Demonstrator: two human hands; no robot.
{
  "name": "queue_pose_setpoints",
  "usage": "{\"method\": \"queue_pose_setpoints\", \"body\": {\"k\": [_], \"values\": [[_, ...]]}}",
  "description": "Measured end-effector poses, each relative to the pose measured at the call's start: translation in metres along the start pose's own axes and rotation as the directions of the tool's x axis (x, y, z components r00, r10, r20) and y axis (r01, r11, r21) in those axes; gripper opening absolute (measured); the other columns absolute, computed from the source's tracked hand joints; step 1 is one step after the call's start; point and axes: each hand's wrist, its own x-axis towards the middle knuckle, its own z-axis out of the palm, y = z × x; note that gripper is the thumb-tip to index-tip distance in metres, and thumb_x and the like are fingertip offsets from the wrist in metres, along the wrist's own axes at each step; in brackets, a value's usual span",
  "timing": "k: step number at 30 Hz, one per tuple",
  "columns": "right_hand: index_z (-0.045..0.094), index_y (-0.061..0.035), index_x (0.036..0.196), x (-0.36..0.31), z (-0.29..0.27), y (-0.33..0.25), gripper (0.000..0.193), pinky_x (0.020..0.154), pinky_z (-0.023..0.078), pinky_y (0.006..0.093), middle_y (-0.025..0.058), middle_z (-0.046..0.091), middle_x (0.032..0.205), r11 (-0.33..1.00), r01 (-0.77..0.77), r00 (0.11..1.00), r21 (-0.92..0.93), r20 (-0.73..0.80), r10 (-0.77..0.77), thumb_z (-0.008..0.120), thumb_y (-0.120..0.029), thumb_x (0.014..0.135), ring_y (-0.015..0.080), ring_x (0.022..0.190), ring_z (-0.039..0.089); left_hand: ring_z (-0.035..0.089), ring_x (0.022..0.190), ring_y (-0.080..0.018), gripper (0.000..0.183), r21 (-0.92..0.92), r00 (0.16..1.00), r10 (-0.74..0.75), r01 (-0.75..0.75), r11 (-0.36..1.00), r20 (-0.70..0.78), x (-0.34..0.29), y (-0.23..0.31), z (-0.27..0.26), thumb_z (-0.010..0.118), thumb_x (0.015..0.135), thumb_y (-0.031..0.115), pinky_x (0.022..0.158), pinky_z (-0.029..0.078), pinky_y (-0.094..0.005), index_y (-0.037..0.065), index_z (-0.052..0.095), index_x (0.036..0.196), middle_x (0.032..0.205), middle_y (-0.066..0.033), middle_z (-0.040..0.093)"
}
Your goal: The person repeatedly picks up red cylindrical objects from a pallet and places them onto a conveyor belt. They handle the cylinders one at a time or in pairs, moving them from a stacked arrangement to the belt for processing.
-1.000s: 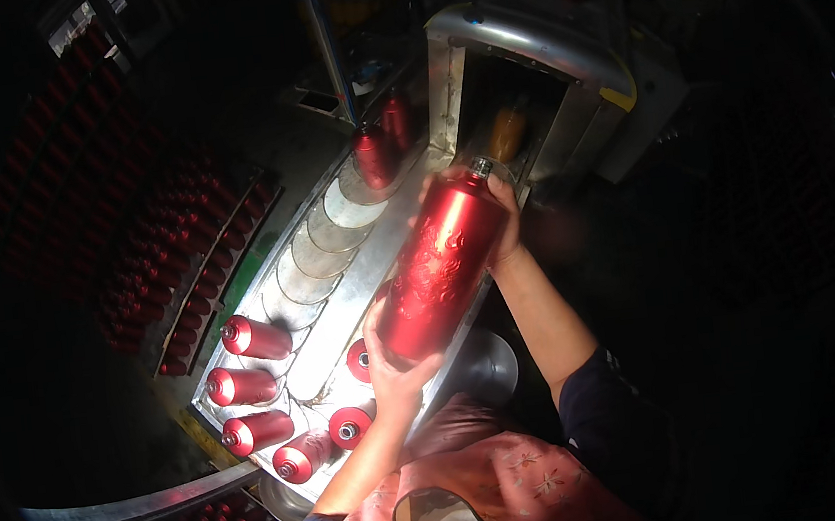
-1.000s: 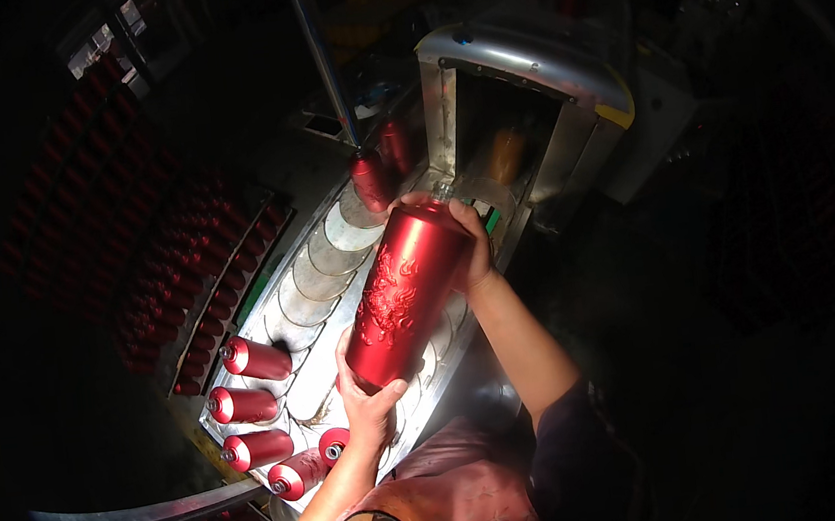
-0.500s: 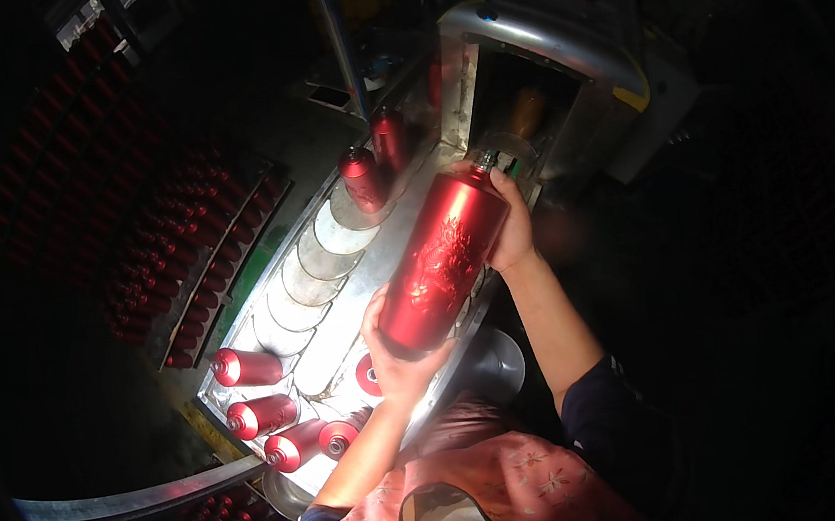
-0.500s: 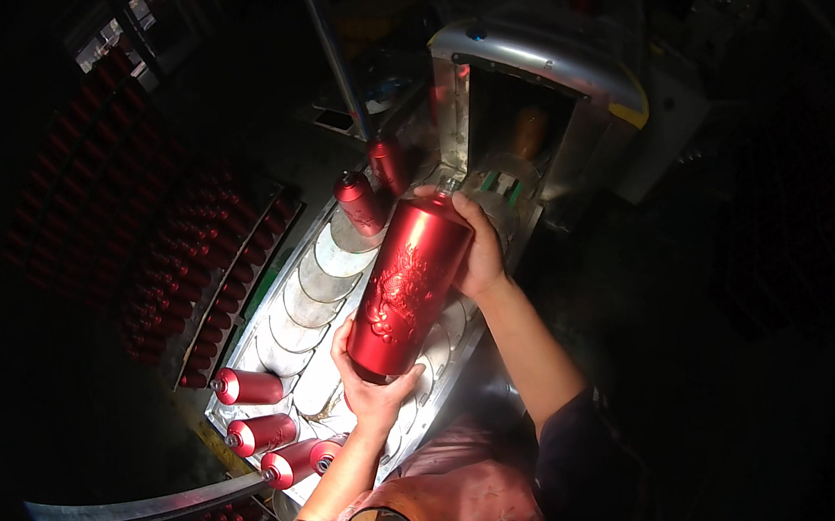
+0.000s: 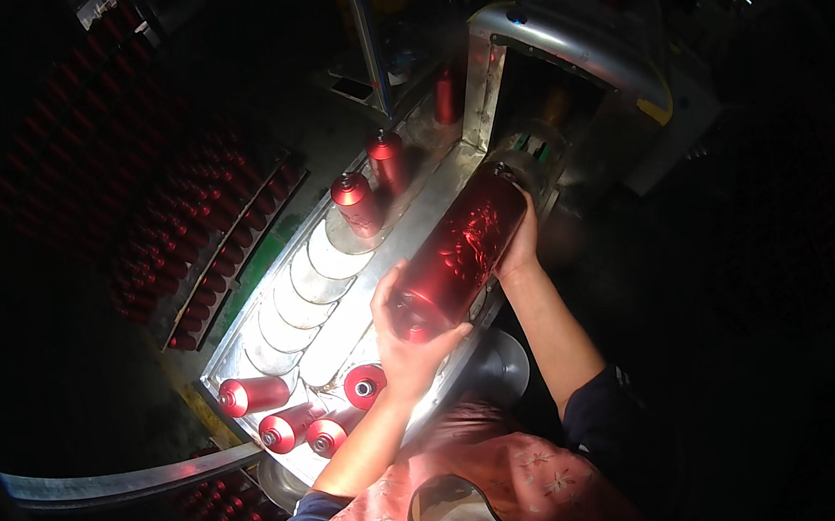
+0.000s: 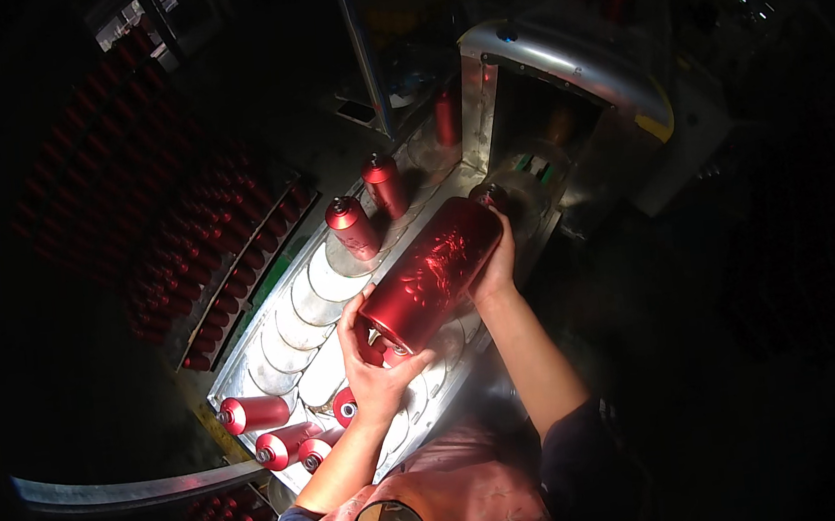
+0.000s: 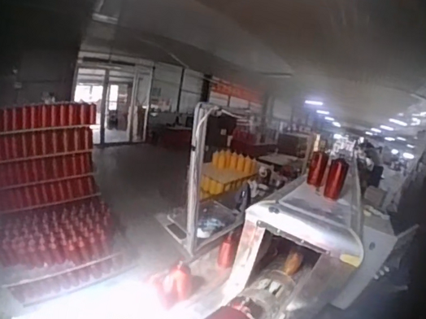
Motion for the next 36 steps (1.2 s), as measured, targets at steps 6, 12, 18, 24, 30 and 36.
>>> {"method": "queue_pose_setpoints", "body": {"k": [6, 12, 18, 24, 30, 36], "values": [[0.066, -0.0055, 0.106, 0.008, -0.001, 0.0, 0.047, 0.087, 0.056, 0.0454, 0.0103, 0.069, 0.101, 0.995, -0.05, 0.996, 0.085, 0.073, 0.044, 0.047, -0.046, 0.094, 0.0298, 0.093, 0.066, 0.045, 0.133, -0.0242, 0.104, 0.027, 0.999, 0.003, -0.004, 1.0, 0.05, 0.007, -0.001, 0.007, 0.088, 0.061, -0.001, 0.101, 0.051, -0.0365, 0.006, 0.029, 0.148, 0.151, -0.0129, 0.035], [0.061, -0.0069, 0.108, 0.017, 0.011, -0.011, 0.047, 0.095, 0.05, 0.0562, 0.0134, 0.055, 0.12, 0.962, -0.136, 0.789, 0.237, 0.614, -0.04, 0.052, -0.05, 0.091, 0.0357, 0.109, 0.059, 0.055, 0.124, -0.0315, 0.099, -0.593, 0.753, -0.457, 0.656, 0.468, 0.473, 0.001, -0.009, -0.007, 0.081, 0.078, 0.039, 0.098, 0.054, -0.0475, 0.004, 0.024, 0.151, 0.139, -0.0187, 0.05], [0.057, -0.0043, 0.111, 0.019, 0.053, -0.006, 0.05, 0.096, 0.05, 0.055, 0.0151, 0.052, 0.124, 0.933, -0.299, 0.565, 0.198, 0.825, 0.006, 0.056, -0.05, 0.092, 0.0436, 0.116, 0.056, 0.058, 0.117, -0.0265, 0.098, -0.628, 0.846, -0.336, 0.533, 0.567, 0.414, 0.006, 0.011, 0.0, 0.084, 0.075, 0.031, 0.084, 0.06, -0.0443, 0.005, 0.026, 0.149, 0.14, -0.015, 0.044], [0.057, -0.0039, 0.112, 0.018, 0.057, -0.017, 0.048, 0.101, 0.048, 0.05, 0.0148, 0.052, 0.129, 0.965, -0.238, 0.649, 0.111, 0.758, 0.073, 0.051, -0.049, 0.095, 0.0384, 0.119, 0.056, 0.047, 0.129, -0.0245, 0.102, -0.463, 0.946, -0.273, 0.323, 0.826, 0.173, 0.005, -0.004, 0.005, 0.091, 0.067, 0.028, 0.108, 0.04, -0.039, 0.002, 0.031, 0.146, 0.139, -0.0122, 0.045], [0.059, -0.003, 0.113, 0.015, 0.056, -0.018, 0.052, 0.102, 0.047, 0.054, 0.0156, 0.057, 0.131, 1.0, -0.001, 0.844, -0.023, 0.535, 0.013, 0.045, -0.05, 0.096, 0.0349, 0.121, 0.056, 0.045, 0.13, -0.0214, 0.099, -0.161, 0.994, -0.109, 0.11, 0.981, 0.013, 0.011, -0.011, 0.006, 0.09, 0.064, 0.013, 0.11, 0.036, -0.0364, 0.005, 0.032, 0.144, 0.137, -0.0105, 0.045], [0.057, -0.0045, 0.119, 0.006, 0.06, -0.015, 0.051, 0.1, 0.047, 0.0414, 0.0128, 0.06, 0.125, 0.993, 0.092, 0.904, -0.07, 0.424, -0.054, 0.049, -0.05, 0.097, 0.0242, 0.115, 0.057, 0.045, 0.13, -0.0238, 0.099, -0.016, 0.999, -0.048, 0.048, 0.999, 0.0, 0.012, -0.012, 0.009, 0.087, 0.064, 0.007, 0.109, 0.038, -0.0375, 0.006, 0.029, 0.144, 0.138, -0.0122, 0.043]]}}
